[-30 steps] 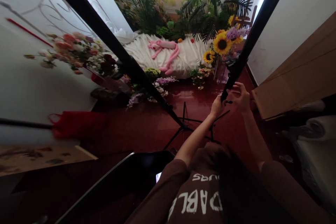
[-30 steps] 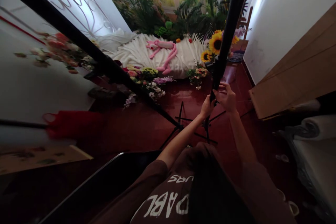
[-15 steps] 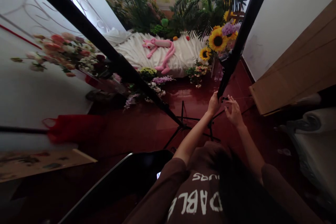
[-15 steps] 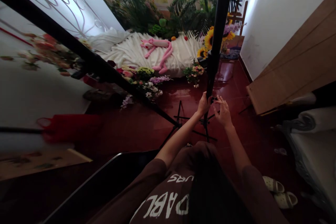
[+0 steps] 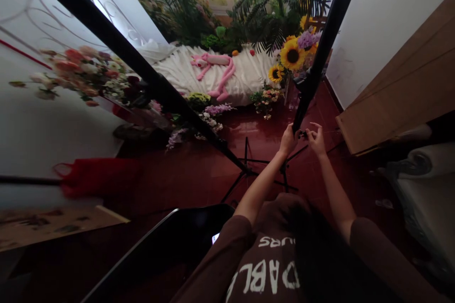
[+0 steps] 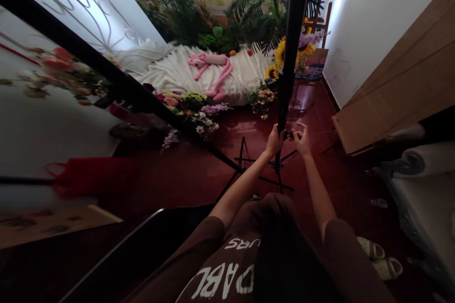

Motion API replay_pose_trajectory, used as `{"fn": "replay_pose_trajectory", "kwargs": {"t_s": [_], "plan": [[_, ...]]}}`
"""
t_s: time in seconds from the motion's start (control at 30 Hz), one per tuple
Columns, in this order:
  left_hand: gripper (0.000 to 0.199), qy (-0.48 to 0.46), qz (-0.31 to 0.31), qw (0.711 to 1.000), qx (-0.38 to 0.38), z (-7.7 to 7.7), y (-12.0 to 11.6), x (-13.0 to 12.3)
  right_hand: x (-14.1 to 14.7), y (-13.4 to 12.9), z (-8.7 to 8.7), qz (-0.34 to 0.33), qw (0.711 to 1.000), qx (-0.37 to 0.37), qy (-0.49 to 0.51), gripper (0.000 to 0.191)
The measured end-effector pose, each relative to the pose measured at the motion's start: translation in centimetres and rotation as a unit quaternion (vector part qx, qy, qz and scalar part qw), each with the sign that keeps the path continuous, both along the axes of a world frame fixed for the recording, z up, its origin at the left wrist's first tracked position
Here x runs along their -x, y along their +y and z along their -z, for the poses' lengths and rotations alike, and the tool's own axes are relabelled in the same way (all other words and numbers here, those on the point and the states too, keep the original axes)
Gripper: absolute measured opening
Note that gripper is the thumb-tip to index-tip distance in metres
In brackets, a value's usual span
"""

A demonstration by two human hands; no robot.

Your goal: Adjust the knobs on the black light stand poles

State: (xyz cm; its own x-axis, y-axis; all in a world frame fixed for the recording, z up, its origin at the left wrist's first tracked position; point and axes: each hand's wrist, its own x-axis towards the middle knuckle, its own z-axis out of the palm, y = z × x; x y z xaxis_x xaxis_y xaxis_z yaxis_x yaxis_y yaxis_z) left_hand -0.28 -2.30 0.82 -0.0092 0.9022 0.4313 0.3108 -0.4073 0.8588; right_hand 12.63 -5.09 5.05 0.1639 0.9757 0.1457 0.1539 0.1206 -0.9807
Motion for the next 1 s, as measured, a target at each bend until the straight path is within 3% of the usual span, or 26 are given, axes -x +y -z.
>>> {"fn": "replay_pose_trajectory", "kwargs": {"t_s": [0.13,0.23,0.3,0.4,0.5,0.6,0.77,1.0], "plan": [[0.027,-0.001,-0.007,1.0,0.004,0.0,0.1,-0.1,0.1,1.6,-1.0,0.022,0.982,0.144,0.122,0.032],[0.026,-0.001,-0.008,1.0,0.002,0.0,0.1,-0.1,0.2,2.4,-1.7,-0.003,0.929,0.281,0.239,0.009],[0.026,0.0,-0.007,1.0,-0.002,0.0,0.1,-0.1,0.2,2.3,-1.8,-0.015,0.902,0.318,0.292,0.005],[0.027,0.003,-0.005,1.0,-0.007,0.0,0.1,0.0,0.4,1.5,-1.1,0.007,0.926,0.252,0.282,0.007],[0.026,0.003,-0.009,1.0,-0.013,0.1,0.2,0.0,0.5,0.3,0.1,0.02,0.973,0.146,0.18,0.031],[0.026,0.002,-0.009,1.0,-0.014,0.1,0.2,0.0,0.4,-0.7,1.0,0.006,0.995,0.072,0.071,0.051],[0.027,0.004,-0.007,1.0,0.002,-0.2,0.1,0.1,0.1,-1.3,1.4,0.009,0.999,0.015,-0.048,0.056],[0.026,-0.013,0.001,1.0,0.008,-0.3,-0.1,0.1,-1.1,-0.1,1.0,-0.002,0.995,0.013,-0.1,0.055]]}}
